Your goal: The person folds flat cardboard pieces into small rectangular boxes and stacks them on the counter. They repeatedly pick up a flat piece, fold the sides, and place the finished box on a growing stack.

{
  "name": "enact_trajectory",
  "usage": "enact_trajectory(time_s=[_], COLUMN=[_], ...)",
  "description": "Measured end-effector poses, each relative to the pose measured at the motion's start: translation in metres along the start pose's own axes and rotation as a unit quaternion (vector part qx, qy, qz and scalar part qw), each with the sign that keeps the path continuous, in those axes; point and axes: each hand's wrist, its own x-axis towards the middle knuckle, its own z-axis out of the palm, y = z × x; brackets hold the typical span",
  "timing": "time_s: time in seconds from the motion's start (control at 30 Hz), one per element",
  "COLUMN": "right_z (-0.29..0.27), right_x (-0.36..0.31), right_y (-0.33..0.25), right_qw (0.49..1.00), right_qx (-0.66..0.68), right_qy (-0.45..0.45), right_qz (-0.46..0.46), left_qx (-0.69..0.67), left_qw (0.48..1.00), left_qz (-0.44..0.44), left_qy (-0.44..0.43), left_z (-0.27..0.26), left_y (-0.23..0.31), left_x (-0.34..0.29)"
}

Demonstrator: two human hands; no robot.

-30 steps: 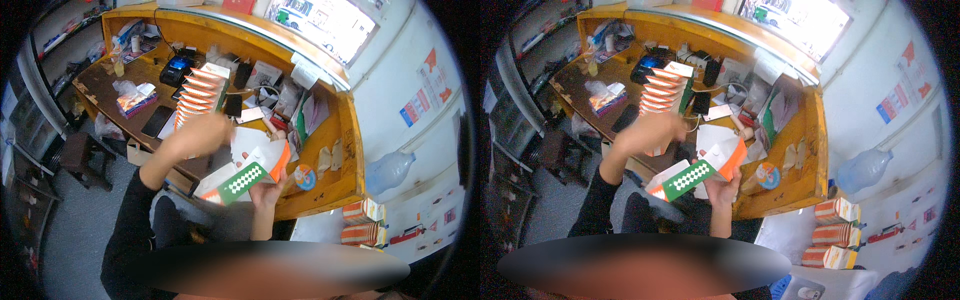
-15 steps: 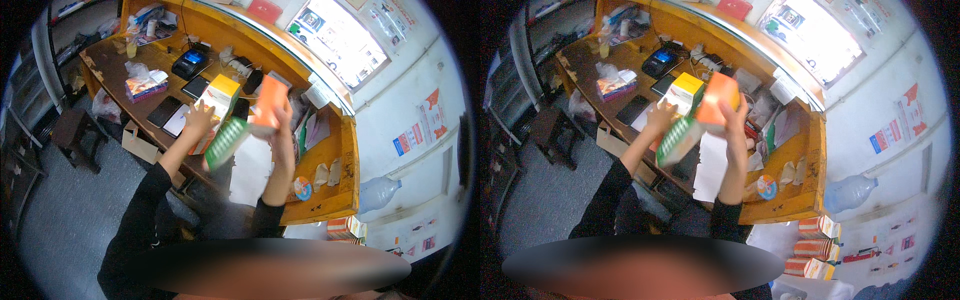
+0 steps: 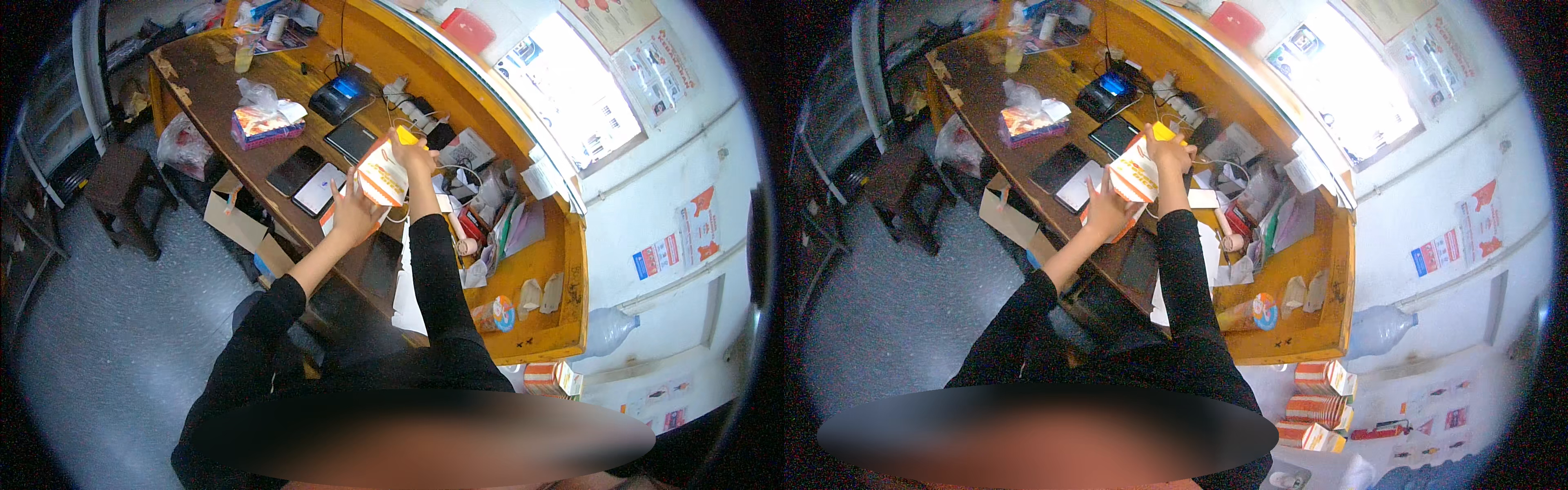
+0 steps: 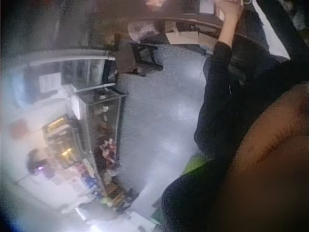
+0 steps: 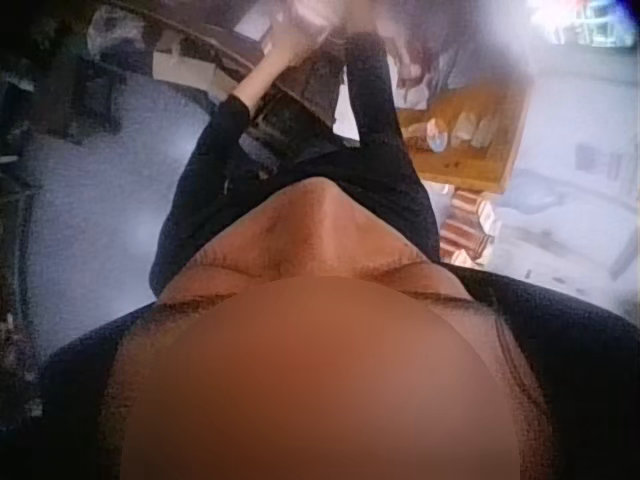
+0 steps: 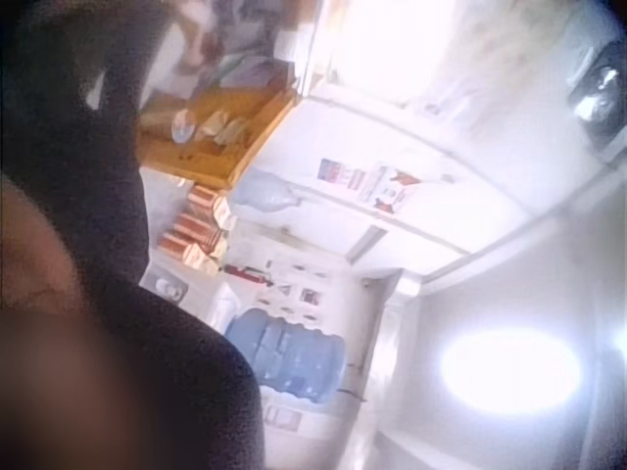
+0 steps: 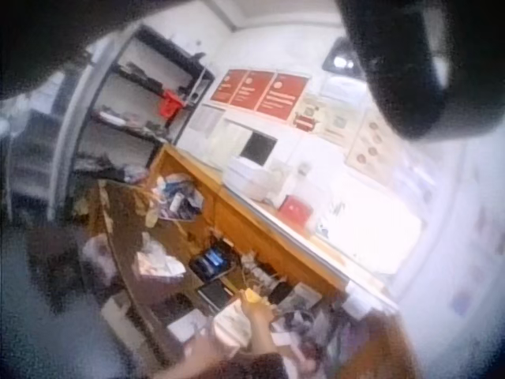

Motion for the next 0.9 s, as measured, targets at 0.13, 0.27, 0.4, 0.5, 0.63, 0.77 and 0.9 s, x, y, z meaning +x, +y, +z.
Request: enact_trajectory(time_s=[0.13,0.27,0.4,0.5,0.63,0.77,0.9], right_z=[0.014,0.029,0.036,0.039,0.045,0.038,0.035], right_x=[-0.002,0.001,0.024,0.041,0.038,0.022,0.010], right_y=[0.001,0.002,0.012,0.015,0.018,0.018,0.014], right_qw=[0.999,0.998,0.991,0.992,0.994,0.996,0.997], right_qx=[-0.030,-0.045,-0.075,-0.057,-0.029,0.008,0.012], right_qy=[0.016,0.034,0.005,-0.047,-0.019,-0.006,0.030], right_qz=[-0.024,-0.036,-0.108,-0.103,-0.104,-0.085,-0.076], left_qx=[0.017,-0.016,-0.236,-0.416,-0.642,-0.787,-0.643], left_qw=[0.997,0.988,0.953,0.905,0.763,0.549,0.722], left_qz=[0.053,0.136,0.182,0.083,-0.070,-0.268,-0.253], left_qy=[0.049,0.071,0.049,-0.038,0.020,0.086,0.018], left_z=[0.006,0.001,-0.014,-0.022,-0.023,-0.029,-0.046], left_y=[-0.006,-0.016,-0.027,-0.036,-0.044,-0.039,-0.033], left_x=[-0.003,-0.001,0.012,0.022,0.036,0.052,0.077])
